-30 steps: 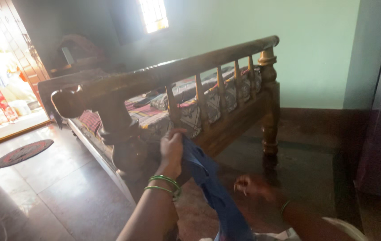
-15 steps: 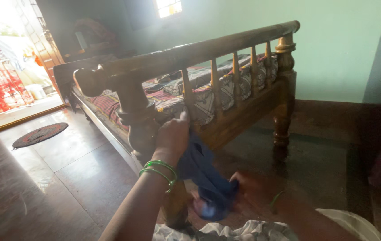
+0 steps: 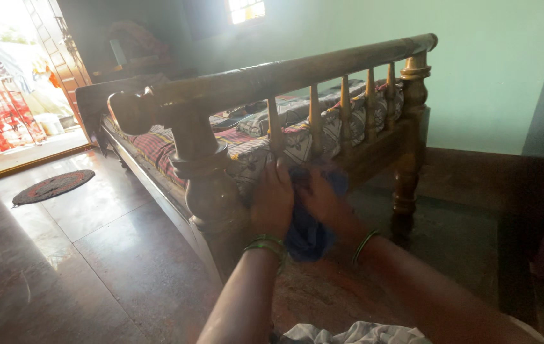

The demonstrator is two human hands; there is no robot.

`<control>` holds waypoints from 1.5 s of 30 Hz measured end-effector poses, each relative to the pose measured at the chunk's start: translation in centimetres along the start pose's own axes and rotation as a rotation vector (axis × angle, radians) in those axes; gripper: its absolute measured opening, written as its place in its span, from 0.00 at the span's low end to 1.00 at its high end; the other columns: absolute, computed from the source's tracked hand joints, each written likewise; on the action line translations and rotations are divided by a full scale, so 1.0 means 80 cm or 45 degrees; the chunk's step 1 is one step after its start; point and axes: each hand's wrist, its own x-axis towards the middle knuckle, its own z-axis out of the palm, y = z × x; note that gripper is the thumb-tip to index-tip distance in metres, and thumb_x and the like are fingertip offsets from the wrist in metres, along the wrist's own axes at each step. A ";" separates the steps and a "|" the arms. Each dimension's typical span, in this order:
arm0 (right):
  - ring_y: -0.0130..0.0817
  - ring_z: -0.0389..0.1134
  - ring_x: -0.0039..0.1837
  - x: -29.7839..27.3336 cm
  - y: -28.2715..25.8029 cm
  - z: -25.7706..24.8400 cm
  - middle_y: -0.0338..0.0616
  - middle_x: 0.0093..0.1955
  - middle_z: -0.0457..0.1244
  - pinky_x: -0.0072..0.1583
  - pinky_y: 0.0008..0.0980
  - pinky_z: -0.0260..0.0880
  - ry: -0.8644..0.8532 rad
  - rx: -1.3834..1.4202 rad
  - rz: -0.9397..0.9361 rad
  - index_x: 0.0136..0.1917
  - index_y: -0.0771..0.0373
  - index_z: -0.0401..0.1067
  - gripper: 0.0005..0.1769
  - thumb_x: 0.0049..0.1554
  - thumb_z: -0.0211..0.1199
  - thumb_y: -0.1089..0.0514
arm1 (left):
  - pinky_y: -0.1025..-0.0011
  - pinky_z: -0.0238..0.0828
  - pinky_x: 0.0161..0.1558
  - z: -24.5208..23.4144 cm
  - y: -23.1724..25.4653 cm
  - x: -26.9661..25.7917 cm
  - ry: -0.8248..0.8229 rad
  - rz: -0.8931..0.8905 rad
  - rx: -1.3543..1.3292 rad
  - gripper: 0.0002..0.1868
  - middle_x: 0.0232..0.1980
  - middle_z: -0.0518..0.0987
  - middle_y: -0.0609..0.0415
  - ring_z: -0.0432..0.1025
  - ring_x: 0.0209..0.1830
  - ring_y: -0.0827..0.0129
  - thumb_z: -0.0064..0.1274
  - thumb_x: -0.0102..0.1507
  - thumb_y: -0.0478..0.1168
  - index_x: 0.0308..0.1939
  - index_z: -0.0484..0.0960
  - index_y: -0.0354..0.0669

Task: The person wipes the wooden bed frame with a blue cloth, focusing on the side rails and posts. The person moves along the frame, cleaning different sections methodically.

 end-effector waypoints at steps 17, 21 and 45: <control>0.59 0.64 0.65 -0.024 -0.032 0.014 0.56 0.63 0.61 0.61 0.51 0.70 -0.067 -1.080 -0.057 0.64 0.58 0.71 0.31 0.46 0.65 0.57 | 0.49 0.57 0.67 0.048 0.006 -0.008 0.116 0.078 0.007 0.26 0.68 0.71 0.54 0.60 0.74 0.57 0.43 0.66 0.44 0.69 0.70 0.47; 0.56 0.66 0.66 -0.015 -0.022 -0.035 0.51 0.71 0.59 0.59 0.51 0.72 -0.344 -1.474 0.201 0.68 0.48 0.71 0.28 0.54 0.61 0.63 | 0.52 0.61 0.62 0.046 0.004 -0.002 0.210 0.103 0.028 0.24 0.66 0.72 0.55 0.64 0.69 0.57 0.44 0.65 0.42 0.66 0.71 0.48; 0.49 0.71 0.55 -0.011 0.088 -0.028 0.57 0.55 0.68 0.55 0.46 0.72 0.382 -0.157 0.861 0.57 0.69 0.71 0.19 0.55 0.59 0.58 | 0.58 0.71 0.54 0.071 0.022 -0.118 -0.624 0.008 -1.023 0.10 0.58 0.74 0.46 0.73 0.56 0.48 0.42 0.74 0.39 0.56 0.75 0.44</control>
